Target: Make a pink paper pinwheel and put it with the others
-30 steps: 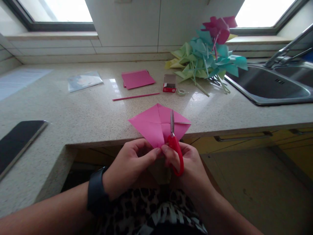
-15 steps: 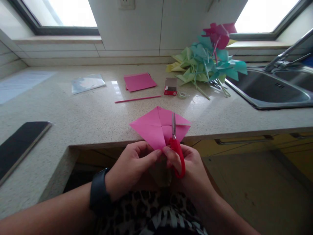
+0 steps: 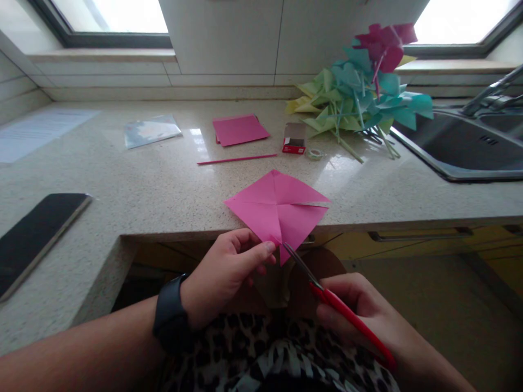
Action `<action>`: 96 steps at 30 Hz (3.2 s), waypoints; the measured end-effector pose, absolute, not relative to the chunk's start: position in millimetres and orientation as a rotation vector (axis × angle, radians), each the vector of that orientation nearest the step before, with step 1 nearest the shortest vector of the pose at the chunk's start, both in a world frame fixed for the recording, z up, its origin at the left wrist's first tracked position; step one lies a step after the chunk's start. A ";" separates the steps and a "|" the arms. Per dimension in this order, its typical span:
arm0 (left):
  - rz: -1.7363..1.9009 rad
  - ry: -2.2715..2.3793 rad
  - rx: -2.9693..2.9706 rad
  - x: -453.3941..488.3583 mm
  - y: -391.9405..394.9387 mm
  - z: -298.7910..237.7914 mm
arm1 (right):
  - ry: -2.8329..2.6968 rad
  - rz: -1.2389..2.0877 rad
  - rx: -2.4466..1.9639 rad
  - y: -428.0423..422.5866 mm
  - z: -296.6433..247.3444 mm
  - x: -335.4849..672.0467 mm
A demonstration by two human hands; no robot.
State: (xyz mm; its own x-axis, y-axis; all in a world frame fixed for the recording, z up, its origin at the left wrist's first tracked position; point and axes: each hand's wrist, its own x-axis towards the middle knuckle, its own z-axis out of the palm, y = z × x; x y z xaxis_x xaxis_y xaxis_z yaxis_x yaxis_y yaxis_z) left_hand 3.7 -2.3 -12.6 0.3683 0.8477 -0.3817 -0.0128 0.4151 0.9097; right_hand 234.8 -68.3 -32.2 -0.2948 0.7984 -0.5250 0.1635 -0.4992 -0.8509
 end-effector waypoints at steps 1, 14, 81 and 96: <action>0.691 1.042 0.977 3.6 -2.1 -12.6 | -1.200 1.836 -1.533 -70.1 -31.9 235.9; 0.698 1.001 0.887 3.3 -2.1 -11.5 | -1.306 1.949 -1.466 -62.1 -26.1 232.1; 0.671 1.037 1.001 2.1 -0.3 -8.1 | -1.387 1.912 -1.428 -61.5 -32.3 231.7; 0.691 1.015 0.987 3.0 -0.9 -8.4 | -1.426 1.916 -1.398 -58.6 -30.1 231.3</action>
